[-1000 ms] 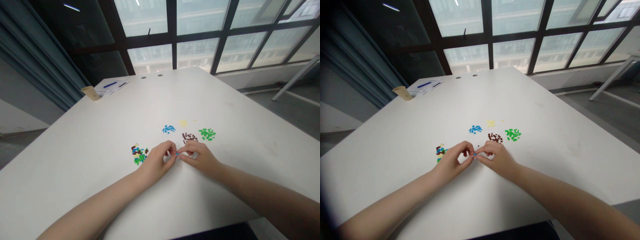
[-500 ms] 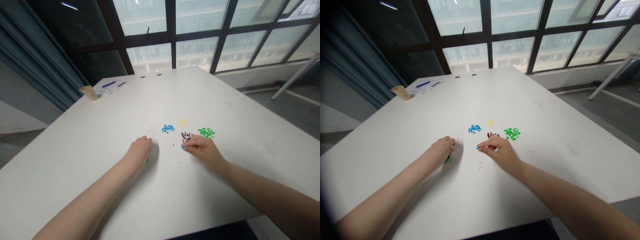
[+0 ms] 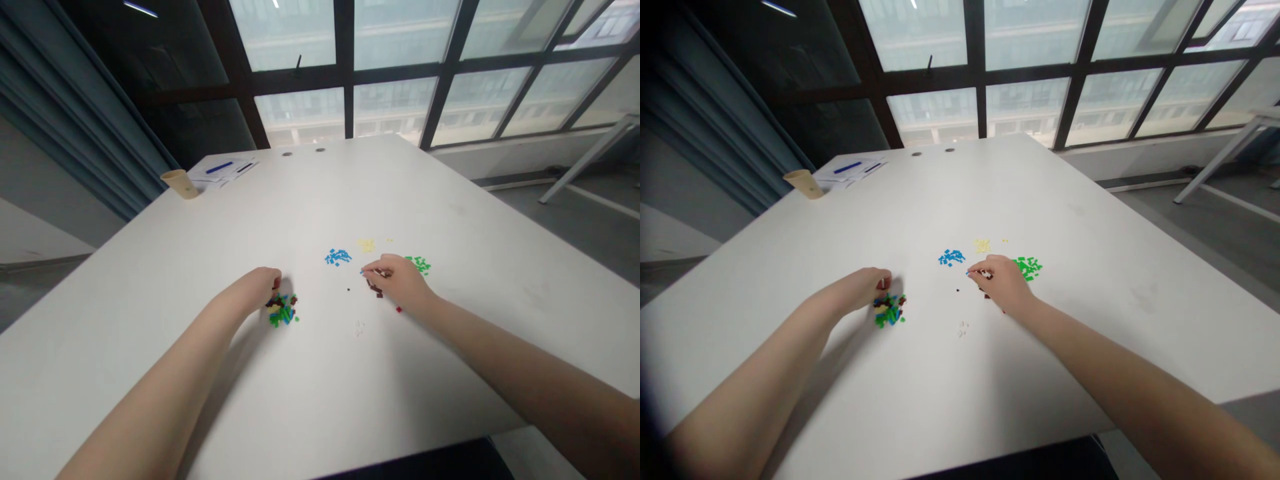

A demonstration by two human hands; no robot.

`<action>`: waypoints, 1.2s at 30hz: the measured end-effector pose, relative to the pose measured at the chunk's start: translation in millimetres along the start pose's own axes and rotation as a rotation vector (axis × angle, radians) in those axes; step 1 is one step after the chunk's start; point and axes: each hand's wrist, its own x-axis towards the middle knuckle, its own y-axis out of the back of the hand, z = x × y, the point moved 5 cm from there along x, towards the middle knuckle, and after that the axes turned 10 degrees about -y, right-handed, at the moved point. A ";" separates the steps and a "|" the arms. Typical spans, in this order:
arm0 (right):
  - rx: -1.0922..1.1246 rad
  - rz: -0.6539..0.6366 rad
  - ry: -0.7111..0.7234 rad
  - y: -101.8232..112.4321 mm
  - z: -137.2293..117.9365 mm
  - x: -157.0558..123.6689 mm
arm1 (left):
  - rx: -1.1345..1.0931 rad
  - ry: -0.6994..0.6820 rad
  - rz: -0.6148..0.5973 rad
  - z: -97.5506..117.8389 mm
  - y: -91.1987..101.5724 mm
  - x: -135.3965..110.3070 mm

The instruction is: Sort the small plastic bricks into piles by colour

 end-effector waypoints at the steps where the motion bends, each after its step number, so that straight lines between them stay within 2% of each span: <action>1: -0.046 -0.014 -0.006 -2.4 -0.9 6.4 | -0.006 -0.003 0.008 1.5 -0.1 0.1; 5: -0.387 0.035 0.080 -15.2 -15.4 32.0 | -0.024 -0.002 0.032 8.2 2.0 -3.0; 8: -0.587 0.066 0.082 -28.8 -23.3 45.6 | -0.032 -0.014 0.040 11.6 3.7 -5.3; 12: -0.661 0.082 0.051 -41.8 -27.1 50.1 | -0.046 -0.033 0.052 12.3 4.3 -5.6; 17: -0.727 0.070 0.042 -46.3 -27.6 45.0 | -0.059 -0.066 0.062 13.6 5.2 -5.1; 23: -0.766 0.063 0.071 -42.6 -30.8 39.1 | -0.045 -0.074 0.074 14.1 5.7 -3.3; 27: -0.750 0.076 0.099 -32.2 -38.6 31.5 | -0.042 -0.085 0.082 13.4 4.2 -2.8; 31: -0.618 0.112 0.177 -13.2 -44.2 11.4 | -0.041 -0.109 0.069 15.3 4.4 -4.4; 36: -0.404 0.098 0.270 -2.1 -29.2 -18.8 | -0.049 -0.142 0.116 18.7 10.8 -6.4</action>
